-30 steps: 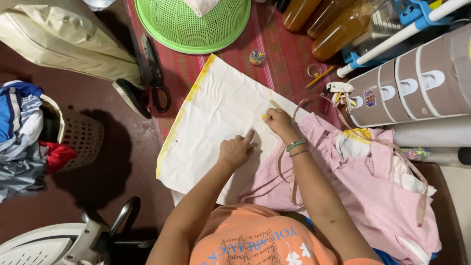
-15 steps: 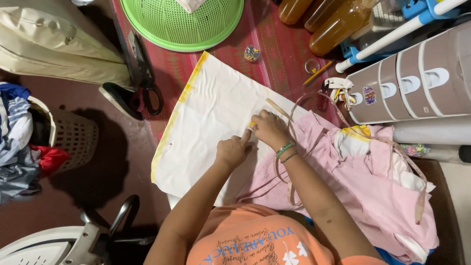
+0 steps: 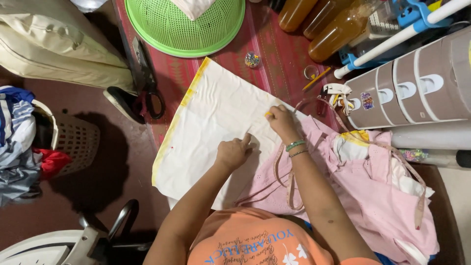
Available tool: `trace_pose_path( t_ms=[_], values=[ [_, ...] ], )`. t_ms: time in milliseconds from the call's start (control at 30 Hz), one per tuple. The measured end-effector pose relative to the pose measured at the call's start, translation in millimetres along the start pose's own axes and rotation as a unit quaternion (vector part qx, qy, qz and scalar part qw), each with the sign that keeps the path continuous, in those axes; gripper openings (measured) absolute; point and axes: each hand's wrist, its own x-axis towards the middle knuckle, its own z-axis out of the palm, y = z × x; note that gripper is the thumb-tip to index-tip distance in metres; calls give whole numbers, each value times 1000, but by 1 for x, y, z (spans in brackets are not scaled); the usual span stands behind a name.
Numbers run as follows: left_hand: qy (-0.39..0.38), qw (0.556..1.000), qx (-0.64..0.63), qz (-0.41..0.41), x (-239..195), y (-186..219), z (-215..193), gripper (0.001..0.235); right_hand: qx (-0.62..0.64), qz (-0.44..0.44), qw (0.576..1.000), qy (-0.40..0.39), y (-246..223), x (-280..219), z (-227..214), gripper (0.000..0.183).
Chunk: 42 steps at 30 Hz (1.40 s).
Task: The person measures a white piece of fabric laid on a table using a flexible measuring tape and a yellow pencil. They hold the tape against the fabric and mark measurements with the pencil at various points along the edge.
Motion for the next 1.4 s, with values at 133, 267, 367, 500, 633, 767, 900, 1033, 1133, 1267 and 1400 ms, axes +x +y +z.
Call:
trace_pose_path(
  t_ms=[133,267,367,500,633,767,900,1033,1133,1267,1400],
  values=[
    [20,1000,7,11,9,-2,-7,62,41,-42,995,77,3,1,-2,14],
    [5,1000,1,6,17,-1,-10,62,78,-50,992,-88,-29,-3,-22,12],
    [-3,1000,4,5,22,-3,-5,62,53,-64,991,-106,-21,0,-7,15],
    [-8,1000,4,1,21,0,-6,63,4,-76,991,-107,-36,-5,-16,15],
    [-18,1000,0,-5,25,0,-3,64,-73,-64,988,-125,-46,-7,-22,15],
    [-21,1000,2,-4,20,2,-10,65,-68,-58,993,-78,-33,-2,-3,11],
    [-6,1000,13,-1,21,2,-3,65,-35,-83,994,-60,-19,2,-10,11],
    [21,1000,7,20,19,1,-15,60,135,30,989,-47,50,36,29,18],
    [21,999,5,32,20,5,-29,61,132,29,990,-49,49,38,30,19],
    [-2,1000,8,23,46,4,-15,64,65,-5,994,-85,28,34,27,16],
    [-17,1000,5,8,47,10,-26,66,8,-36,996,-80,18,31,19,18]
  ],
)
